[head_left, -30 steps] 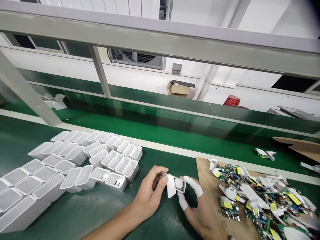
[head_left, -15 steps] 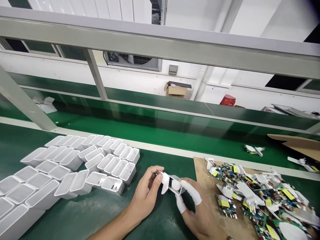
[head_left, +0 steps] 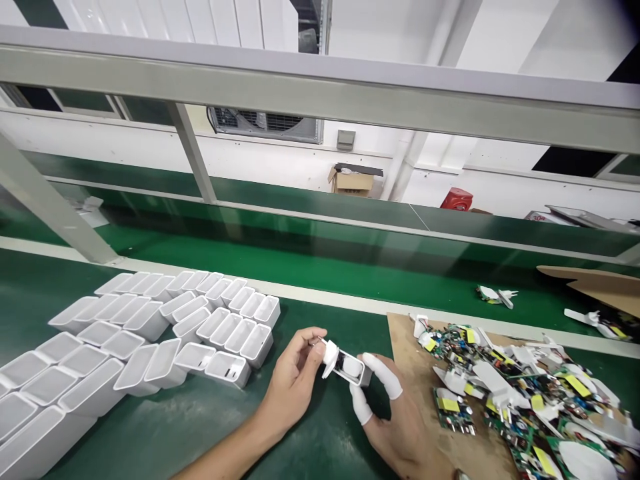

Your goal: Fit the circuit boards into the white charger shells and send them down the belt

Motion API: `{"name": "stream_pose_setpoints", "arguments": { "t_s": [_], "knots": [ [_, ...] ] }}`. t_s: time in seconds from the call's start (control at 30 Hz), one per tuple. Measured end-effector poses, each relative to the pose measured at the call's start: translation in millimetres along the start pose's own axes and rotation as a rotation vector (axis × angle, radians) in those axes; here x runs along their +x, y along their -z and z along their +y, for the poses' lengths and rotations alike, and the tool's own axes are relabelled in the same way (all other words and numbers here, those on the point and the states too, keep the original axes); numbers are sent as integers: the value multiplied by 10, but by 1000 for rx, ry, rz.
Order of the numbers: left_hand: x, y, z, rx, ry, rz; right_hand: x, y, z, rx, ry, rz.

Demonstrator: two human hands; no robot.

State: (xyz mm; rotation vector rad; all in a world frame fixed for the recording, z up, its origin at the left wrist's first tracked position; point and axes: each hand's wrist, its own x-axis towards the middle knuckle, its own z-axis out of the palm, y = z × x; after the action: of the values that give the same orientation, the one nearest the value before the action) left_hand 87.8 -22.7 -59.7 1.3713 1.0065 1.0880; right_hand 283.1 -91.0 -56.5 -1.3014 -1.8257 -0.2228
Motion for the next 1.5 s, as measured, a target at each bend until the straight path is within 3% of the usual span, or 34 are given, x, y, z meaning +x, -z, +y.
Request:
{"name": "stream_pose_setpoints", "arguments": {
  "t_s": [0.27,0.37,0.47,0.63,0.77,1.27,1.5],
  "knots": [
    [-4,36,47,-49,-74,-58,-78,-29,80,-54,-58,-18],
    [-13,54,75,-75,-225,-154,-134,-56,167,4,-53,-14],
    [-44,66,90,0,-409,-229,-148,-92,219,61,-23,81],
    [-100,50,124,191,-682,-294,-93,-119,194,73,15,220],
    [-121,8,163,246,-832,-301,-62,-115,176,87,27,238],
    [-173,12,119,254,-780,-314,-117,-110,156,54,-85,168],
    [-167,1,162,257,-792,-313,-126,-107,159,11,-70,171]
  ]
}}
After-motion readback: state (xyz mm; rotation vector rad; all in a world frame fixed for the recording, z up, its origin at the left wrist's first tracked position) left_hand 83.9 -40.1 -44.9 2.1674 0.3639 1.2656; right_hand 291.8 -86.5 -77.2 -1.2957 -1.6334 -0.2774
